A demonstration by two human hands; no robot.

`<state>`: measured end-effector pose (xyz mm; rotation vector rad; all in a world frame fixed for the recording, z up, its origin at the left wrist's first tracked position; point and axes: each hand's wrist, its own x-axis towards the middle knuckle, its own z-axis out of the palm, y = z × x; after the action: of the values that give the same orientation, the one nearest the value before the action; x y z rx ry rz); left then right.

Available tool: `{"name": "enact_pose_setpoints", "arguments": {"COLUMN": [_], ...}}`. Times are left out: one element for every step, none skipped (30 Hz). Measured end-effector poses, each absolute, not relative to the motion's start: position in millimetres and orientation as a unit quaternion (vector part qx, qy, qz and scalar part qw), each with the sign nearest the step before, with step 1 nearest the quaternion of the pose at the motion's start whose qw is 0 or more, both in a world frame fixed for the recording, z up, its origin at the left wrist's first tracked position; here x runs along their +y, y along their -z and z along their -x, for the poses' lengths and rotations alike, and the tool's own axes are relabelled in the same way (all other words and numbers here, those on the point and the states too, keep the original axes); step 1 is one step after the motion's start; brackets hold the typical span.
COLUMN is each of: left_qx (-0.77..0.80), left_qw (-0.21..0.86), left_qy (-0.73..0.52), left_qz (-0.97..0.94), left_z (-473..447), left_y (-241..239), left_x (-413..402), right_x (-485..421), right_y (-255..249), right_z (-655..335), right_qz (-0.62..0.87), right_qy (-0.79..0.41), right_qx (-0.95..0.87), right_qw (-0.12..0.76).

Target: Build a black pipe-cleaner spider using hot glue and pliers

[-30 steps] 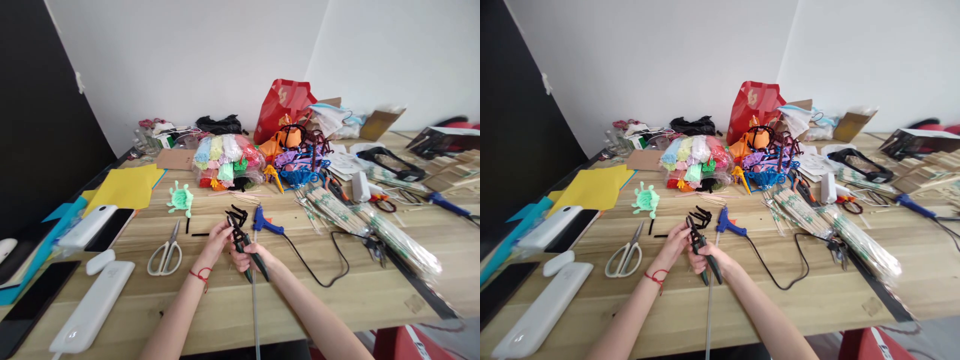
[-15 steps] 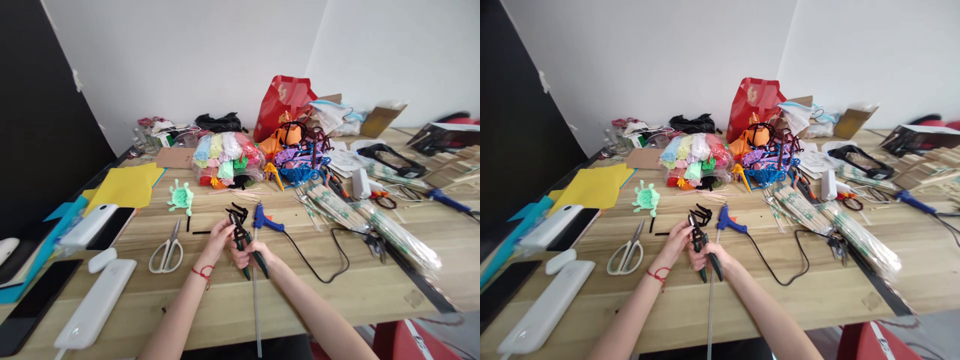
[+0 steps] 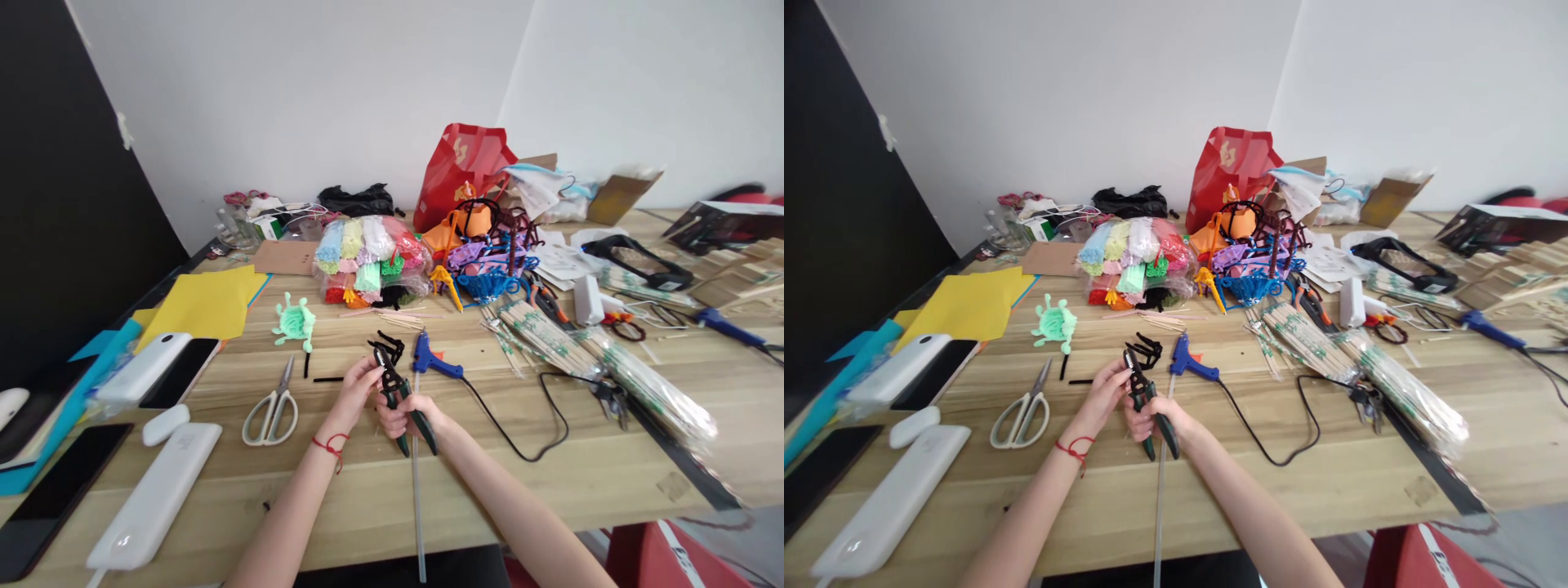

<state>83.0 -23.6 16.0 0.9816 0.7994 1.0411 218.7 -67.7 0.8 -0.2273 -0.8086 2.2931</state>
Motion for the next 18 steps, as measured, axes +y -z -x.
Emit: {"name": "enact_pose_setpoints", "arguments": {"left_qx": [0.359,0.361,0.362,0.362,0.361,0.36,0.359,0.358,0.356,0.354,0.352,0.351,0.351,0.351,0.352,0.352,0.353,0.355], "left_qw": [0.682,0.682,0.682,0.682,0.683,0.683,0.684,0.684,0.685,0.685,0.685,0.684,0.682,0.681,0.679,0.676,0.672,0.666], "left_qy": [-0.465,-0.464,-0.465,-0.466,-0.466,-0.467,-0.467,-0.466,-0.465,-0.463,-0.462,-0.46,-0.457,-0.453,-0.448,-0.444,-0.441,-0.438], "left_qz": [-0.436,-0.435,-0.434,-0.432,-0.431,-0.43,-0.431,-0.432,-0.434,-0.437,-0.44,-0.445,-0.45,-0.456,-0.463,-0.471,-0.479,-0.489], "left_z": [-83.2,-83.3,-83.5,-83.6,-83.6,-83.6,-83.5,-83.3,-83.1,-82.8,-82.3,-81.8,-81.1,-80.3,-79.3,-78.2,-77.1,-75.9], "left_y": [-16.4,-16.7,-17.1,-17.3,-17.6,-17.8,-18.0,-18.4,-18.8,-19.5,-20.2,-20.8,-21.4,-21.7,-21.6,-21.1,-20.2,-19.1], "left_x": [-23.8,-23.9,-24.1,-24.3,-24.5,-24.6,-24.7,-24.7,-24.6,-24.5,-24.2,-23.9,-23.4,-22.9,-22.2,-21.6,-20.8,-20.0], "right_x": [-68.2,-68.6,-68.9,-69.0,-69.1,-69.0,-68.9,-68.6,-68.3,-68.0,-67.7,-67.5,-67.4,-67.4,-67.6,-67.7,-67.8,-67.8], "right_y": [-0.4,0.2,0.9,1.6,2.2,2.6,2.6,2.2,1.4,0.1,-1.5,-3.3,-5.3,-7.2,-8.9,-10.3,-11.5,-12.4], "right_z": [-218.4,-218.0,-217.6,-217.2,-217.0,-216.8,-216.8,-217.0,-217.3,-217.8,-218.3,-218.9,-219.4,-219.8,-220.1,-220.3,-220.5,-220.9], "right_qz": [0.089,0.09,0.091,0.093,0.095,0.097,0.098,0.098,0.097,0.096,0.093,0.089,0.086,0.084,0.082,0.082,0.082,0.083], "right_qy": [-0.882,-0.881,-0.88,-0.879,-0.878,-0.878,-0.879,-0.88,-0.882,-0.883,-0.884,-0.884,-0.885,-0.885,-0.885,-0.885,-0.884,-0.884], "right_qx": [-0.309,-0.308,-0.307,-0.305,-0.304,-0.303,-0.302,-0.301,-0.299,-0.297,-0.296,-0.295,-0.294,-0.292,-0.292,-0.291,-0.291,-0.292], "right_qw": [0.344,0.347,0.351,0.355,0.357,0.358,0.357,0.354,0.352,0.351,0.351,0.351,0.352,0.353,0.354,0.355,0.356,0.357]}}
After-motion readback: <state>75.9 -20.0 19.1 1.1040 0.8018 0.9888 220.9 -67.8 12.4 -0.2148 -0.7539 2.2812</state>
